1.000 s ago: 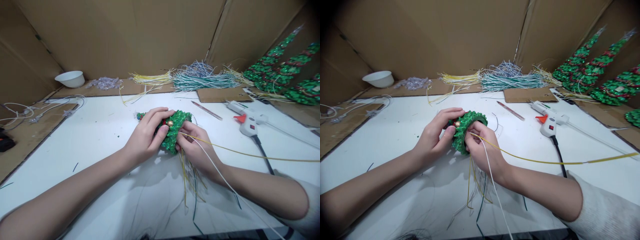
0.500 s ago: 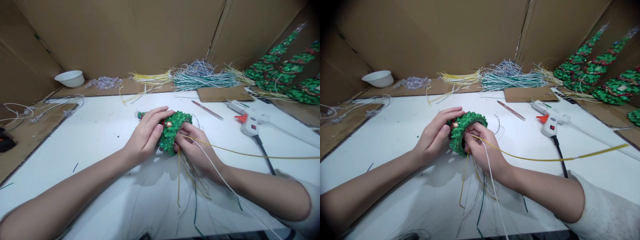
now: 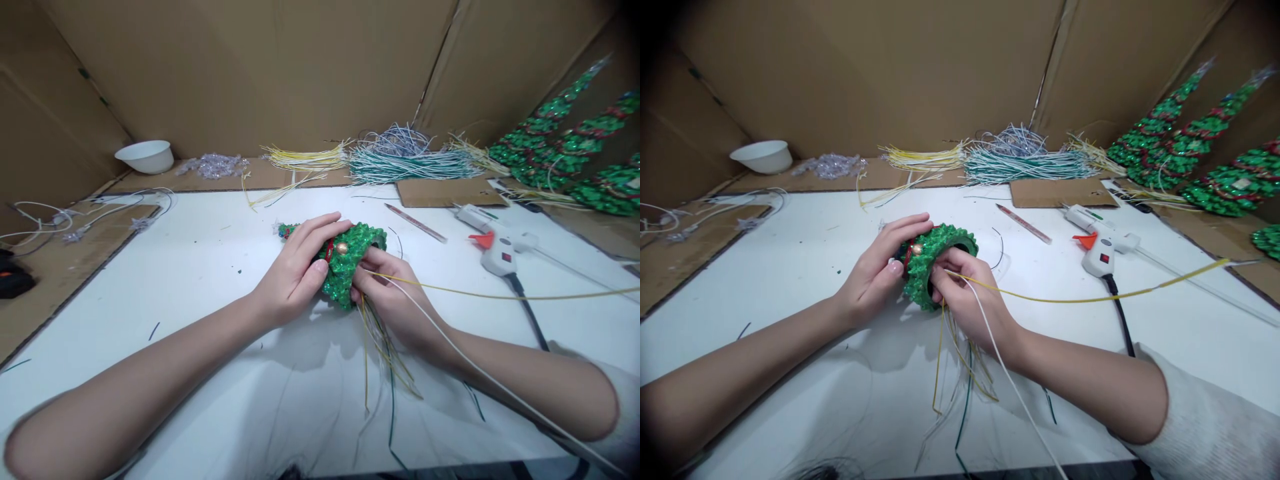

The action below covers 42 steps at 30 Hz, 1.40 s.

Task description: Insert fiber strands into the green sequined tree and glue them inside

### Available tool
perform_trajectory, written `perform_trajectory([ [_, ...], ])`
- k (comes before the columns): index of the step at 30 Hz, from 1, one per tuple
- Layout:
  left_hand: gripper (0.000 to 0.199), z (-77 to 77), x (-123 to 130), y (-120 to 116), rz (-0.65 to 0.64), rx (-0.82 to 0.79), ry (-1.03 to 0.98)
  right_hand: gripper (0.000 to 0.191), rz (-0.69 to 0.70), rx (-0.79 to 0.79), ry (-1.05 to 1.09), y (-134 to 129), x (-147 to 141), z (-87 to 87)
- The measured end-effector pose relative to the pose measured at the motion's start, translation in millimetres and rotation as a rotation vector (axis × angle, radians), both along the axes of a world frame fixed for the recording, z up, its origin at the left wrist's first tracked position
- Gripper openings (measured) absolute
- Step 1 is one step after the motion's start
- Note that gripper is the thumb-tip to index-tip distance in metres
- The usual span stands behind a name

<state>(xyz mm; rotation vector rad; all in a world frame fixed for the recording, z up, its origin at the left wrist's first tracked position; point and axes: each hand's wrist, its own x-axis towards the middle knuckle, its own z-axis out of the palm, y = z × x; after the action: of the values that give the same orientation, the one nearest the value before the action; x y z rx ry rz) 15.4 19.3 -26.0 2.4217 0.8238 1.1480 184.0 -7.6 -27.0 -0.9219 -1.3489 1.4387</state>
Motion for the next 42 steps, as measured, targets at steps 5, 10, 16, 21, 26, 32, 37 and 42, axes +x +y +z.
perform_trajectory([
  [5, 0.047, -1.5, -0.2, 0.5, 0.001, 0.019, 0.026, 0.011, -0.032, -0.014, -0.012, 0.2, -1.4, 1.3],
  [10, 0.046, -2.4, 0.8, 0.8, 0.017, 0.027, 0.029, 0.008, -0.102, 0.030, -0.048, -0.6, -1.3, 0.7],
  [16, 0.048, -3.7, 0.4, 1.5, 0.013, 0.061, 0.066, 0.010, -0.152, 0.109, -0.105, -1.7, -2.1, -1.3],
  [21, 0.051, -4.4, 1.4, 2.6, 0.003, 0.089, 0.110, 0.013, -0.160, 0.107, -0.110, -1.1, -2.0, -1.0],
  [26, 0.049, -4.1, 3.7, 2.7, 0.028, 0.091, 0.129, 0.013, -0.191, 0.119, -0.118, -2.1, -3.2, 1.7],
  [32, 0.048, -6.4, 6.8, 2.3, 0.069, 0.092, 0.145, 0.018, -0.179, 0.064, -0.087, -2.4, -4.0, 3.2],
  [37, 0.051, -7.8, 4.2, 2.0, 0.072, 0.121, 0.158, 0.018, -0.119, 0.046, -0.105, -3.7, -1.0, 6.7],
  [42, 0.051, -7.5, 1.5, 1.8, 0.061, 0.151, 0.163, 0.018, -0.091, 0.063, -0.153, -4.8, 2.6, 8.2],
])
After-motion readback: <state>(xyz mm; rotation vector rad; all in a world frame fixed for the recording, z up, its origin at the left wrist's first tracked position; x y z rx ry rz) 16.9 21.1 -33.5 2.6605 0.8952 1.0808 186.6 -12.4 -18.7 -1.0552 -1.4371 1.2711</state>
